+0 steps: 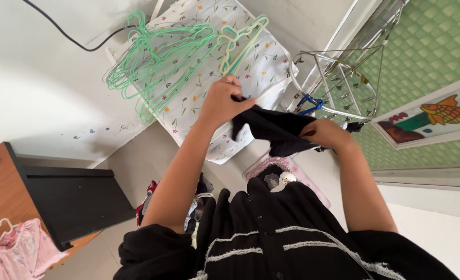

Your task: The person hangs small clothing items on a ceiling-mounted circular drying rack using clips and places a pink blouse on a hanger on a nearby table. The person repeatedly picks up garments from a floor pile, unfolds them, and secures them to the rack or hanger.

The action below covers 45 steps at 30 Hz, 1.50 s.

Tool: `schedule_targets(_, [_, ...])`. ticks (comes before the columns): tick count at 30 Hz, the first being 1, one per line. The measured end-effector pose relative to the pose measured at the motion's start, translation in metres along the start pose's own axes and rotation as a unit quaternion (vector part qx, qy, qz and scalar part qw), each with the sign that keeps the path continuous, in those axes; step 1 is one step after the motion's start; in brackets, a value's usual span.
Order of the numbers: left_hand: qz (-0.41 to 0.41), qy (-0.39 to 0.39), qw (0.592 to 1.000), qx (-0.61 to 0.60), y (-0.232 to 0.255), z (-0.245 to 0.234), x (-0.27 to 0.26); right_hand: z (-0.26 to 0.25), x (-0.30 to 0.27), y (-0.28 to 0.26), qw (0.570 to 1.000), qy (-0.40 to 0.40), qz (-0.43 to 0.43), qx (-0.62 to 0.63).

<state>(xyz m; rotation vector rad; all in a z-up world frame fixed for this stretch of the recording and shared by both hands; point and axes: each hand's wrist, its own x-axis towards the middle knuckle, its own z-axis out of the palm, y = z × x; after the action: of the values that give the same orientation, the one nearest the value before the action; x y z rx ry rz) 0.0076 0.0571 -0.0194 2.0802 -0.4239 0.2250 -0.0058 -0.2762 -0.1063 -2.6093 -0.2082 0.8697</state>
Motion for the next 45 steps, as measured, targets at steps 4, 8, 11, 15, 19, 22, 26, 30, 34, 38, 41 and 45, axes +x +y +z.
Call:
schedule_targets(4, [-0.054,-0.035,0.994,0.091,-0.03,-0.008,-0.01,-0.018,-0.001,-0.004,0.997,-0.004,0.004,-0.073])
schedule_targets(8, [-0.105,-0.104,0.984,0.103,-0.032,-0.019,-0.022,-0.03,0.002,-0.005,0.992,0.058,0.025,-0.109])
schedule_targets(11, [-0.149,-0.131,0.975,0.103,-0.038,-0.02,-0.028,-0.031,0.014,0.008,0.989,0.109,0.039,-0.093])
schedule_targets(15, [-0.168,-0.091,0.972,0.137,-0.04,-0.022,-0.031,-0.044,0.003,-0.002,0.988,0.134,0.037,-0.066])
schedule_targets(19, [-0.183,-0.066,0.964,0.183,-0.045,-0.017,-0.034,-0.046,-0.002,-0.009,0.99,0.126,0.021,-0.06])
schedule_targets(22, [-0.179,-0.043,0.968,0.168,-0.032,-0.018,-0.033,-0.045,-0.007,-0.017,0.992,0.117,0.006,-0.051])
schedule_targets(26, [-0.062,-0.051,0.996,-0.042,-0.021,-0.022,-0.031,-0.043,-0.001,-0.013,0.991,0.125,-0.016,-0.053])
schedule_targets(30, [-0.057,-0.092,0.994,0.027,-0.025,-0.022,-0.034,-0.056,-0.01,-0.027,0.985,0.15,-0.048,-0.074])
schedule_targets(34, [-0.18,-0.109,0.955,0.211,-0.033,-0.003,-0.039,-0.054,-0.027,-0.045,0.982,0.137,-0.074,-0.104])
schedule_targets(38, [-0.201,0.012,0.958,0.203,-0.012,-0.005,-0.04,-0.053,-0.04,-0.059,0.986,0.119,-0.096,-0.067])
schedule_targets(41, [-0.22,0.061,0.952,0.202,0.001,-0.01,-0.044,-0.05,-0.04,-0.057,0.987,0.119,-0.08,-0.073])
schedule_targets(45, [-0.212,0.035,0.95,0.226,-0.002,-0.012,-0.044,-0.044,-0.02,-0.03,0.985,0.147,-0.048,-0.07])
